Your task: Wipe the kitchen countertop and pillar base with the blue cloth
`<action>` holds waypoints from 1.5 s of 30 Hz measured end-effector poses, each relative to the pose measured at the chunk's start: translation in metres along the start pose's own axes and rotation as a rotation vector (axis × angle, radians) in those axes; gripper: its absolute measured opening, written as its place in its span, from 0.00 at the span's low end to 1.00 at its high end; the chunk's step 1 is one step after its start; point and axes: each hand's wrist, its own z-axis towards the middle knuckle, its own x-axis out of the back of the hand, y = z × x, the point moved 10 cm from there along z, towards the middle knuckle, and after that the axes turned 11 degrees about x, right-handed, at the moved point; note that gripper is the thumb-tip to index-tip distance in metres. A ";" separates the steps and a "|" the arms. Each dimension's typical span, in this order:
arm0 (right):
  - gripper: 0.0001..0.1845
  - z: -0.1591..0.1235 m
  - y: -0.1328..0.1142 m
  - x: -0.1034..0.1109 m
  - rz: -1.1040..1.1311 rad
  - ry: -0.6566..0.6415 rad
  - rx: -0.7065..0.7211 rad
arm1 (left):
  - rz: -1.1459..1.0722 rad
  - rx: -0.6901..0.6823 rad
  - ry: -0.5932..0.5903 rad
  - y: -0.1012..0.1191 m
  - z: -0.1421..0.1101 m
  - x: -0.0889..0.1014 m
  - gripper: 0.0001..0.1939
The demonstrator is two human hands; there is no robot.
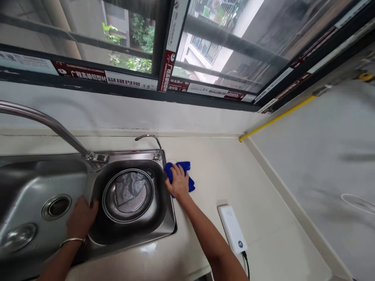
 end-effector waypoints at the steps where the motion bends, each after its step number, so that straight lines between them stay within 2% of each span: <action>1: 0.28 0.011 0.005 -0.001 0.000 0.018 -0.023 | 0.007 0.003 0.013 0.000 0.000 0.000 0.32; 5: 0.31 0.038 0.017 -0.007 -0.007 0.058 -0.093 | 0.036 0.005 0.051 0.002 0.000 0.000 0.32; 9: 0.31 0.027 0.012 -0.005 -0.005 0.052 -0.093 | 0.050 -0.016 0.062 0.002 0.001 0.000 0.33; 12: 0.31 -0.004 -0.002 0.001 -0.008 0.021 -0.068 | 0.051 -0.036 0.062 0.001 0.004 -0.001 0.34; 17: 0.29 -0.078 -0.023 0.014 -0.004 -0.016 -0.053 | 0.017 -0.065 0.060 0.002 0.006 -0.001 0.33; 23: 0.30 -0.159 -0.038 0.033 -0.003 0.026 -0.043 | -0.003 -0.077 0.014 0.004 0.002 0.004 0.35; 27: 0.30 -0.198 -0.044 0.037 -0.022 0.039 -0.027 | -0.026 -0.096 0.010 0.003 0.000 0.005 0.36; 30: 0.29 -0.214 -0.046 0.037 -0.036 0.039 -0.008 | -0.043 -0.095 -0.002 0.001 -0.001 0.003 0.35; 34: 0.27 -0.219 -0.046 0.036 -0.058 0.025 0.004 | -0.055 -0.065 -0.015 -0.001 0.001 0.000 0.33; 38: 0.25 -0.212 -0.043 0.033 -0.082 0.002 0.015 | -0.056 -0.036 -0.010 -0.002 0.003 0.000 0.32; 41: 0.25 -0.196 -0.038 0.030 -0.102 -0.013 0.020 | -0.042 -0.014 -0.023 -0.002 0.003 -0.001 0.33; 45: 0.26 -0.155 -0.029 0.023 -0.104 -0.024 0.025 | -0.019 -0.015 -0.022 0.000 0.003 0.000 0.32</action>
